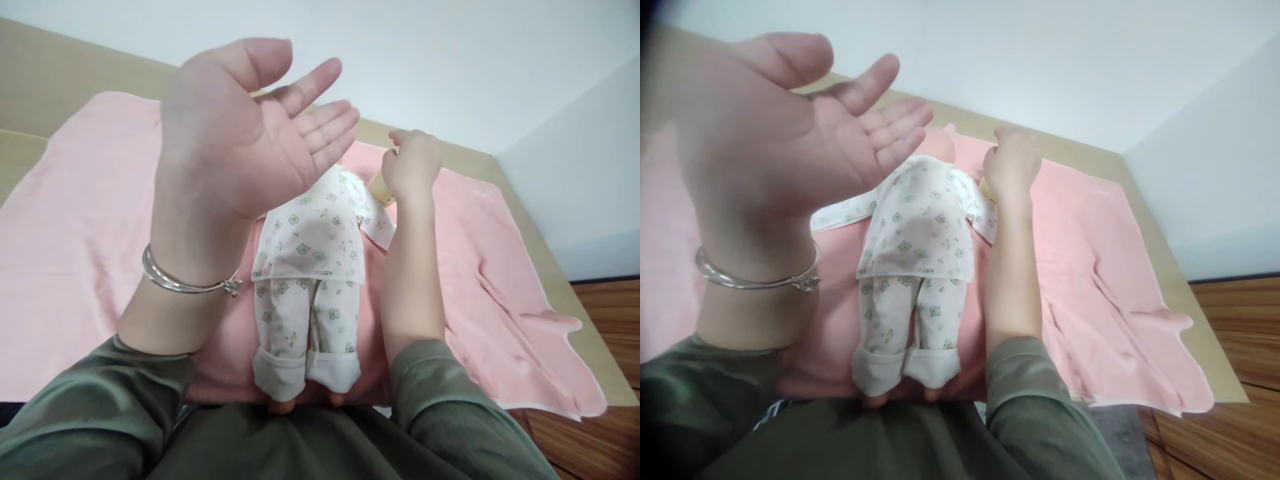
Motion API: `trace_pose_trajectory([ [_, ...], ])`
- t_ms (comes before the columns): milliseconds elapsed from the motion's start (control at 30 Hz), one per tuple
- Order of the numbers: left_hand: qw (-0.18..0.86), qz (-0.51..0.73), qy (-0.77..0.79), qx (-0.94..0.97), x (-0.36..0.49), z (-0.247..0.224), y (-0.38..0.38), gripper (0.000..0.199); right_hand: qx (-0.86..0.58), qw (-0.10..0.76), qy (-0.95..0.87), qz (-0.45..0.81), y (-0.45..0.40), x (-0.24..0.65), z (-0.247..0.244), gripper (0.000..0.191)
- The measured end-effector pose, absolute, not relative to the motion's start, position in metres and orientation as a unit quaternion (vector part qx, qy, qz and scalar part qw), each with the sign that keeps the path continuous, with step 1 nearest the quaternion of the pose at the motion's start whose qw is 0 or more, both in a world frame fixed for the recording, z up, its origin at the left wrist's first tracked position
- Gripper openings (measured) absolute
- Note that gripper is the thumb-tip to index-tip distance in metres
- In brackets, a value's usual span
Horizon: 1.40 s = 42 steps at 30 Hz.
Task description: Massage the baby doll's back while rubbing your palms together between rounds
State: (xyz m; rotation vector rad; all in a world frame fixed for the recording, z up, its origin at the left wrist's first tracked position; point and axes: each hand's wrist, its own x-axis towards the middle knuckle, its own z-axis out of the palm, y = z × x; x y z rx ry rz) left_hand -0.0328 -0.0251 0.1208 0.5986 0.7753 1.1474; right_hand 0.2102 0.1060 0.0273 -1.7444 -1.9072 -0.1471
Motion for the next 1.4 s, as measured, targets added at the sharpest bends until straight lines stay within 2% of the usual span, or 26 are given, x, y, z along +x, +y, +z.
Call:
trace_pose_trajectory([
  [100,0.714,0.525,0.339,0.314,-0.039,0.126,-0.029,0.060,-0.659,0.290,-0.692,-0.051,0.103,0.208,0.028,0.045],
  [267,0.727,0.524,0.322,0.304,-0.042,0.124,-0.026,0.059,-0.669,0.315,-0.671,-0.054,0.107,0.209,0.023,0.048],
  [467,0.762,0.550,0.268,0.212,-0.039,0.122,-0.032,0.043,-0.677,0.321,-0.659,-0.073,0.107,0.208,0.022,0.049],
  [600,0.765,0.558,0.249,0.203,-0.036,0.121,-0.033,0.049,-0.675,0.321,-0.659,-0.083,0.104,0.206,0.023,0.051],
  [733,0.762,0.543,0.269,0.231,-0.034,0.118,-0.032,0.044,-0.668,0.319,-0.666,-0.097,0.103,0.206,0.025,0.050],
  [867,0.771,0.531,0.254,0.242,-0.031,0.117,-0.033,0.049,-0.662,0.315,-0.674,-0.091,0.102,0.208,0.026,0.049],
  [1400,0.791,0.512,0.264,0.207,-0.020,0.107,-0.027,0.054,-0.668,0.374,-0.642,-0.033,0.105,0.203,0.021,0.042],
])
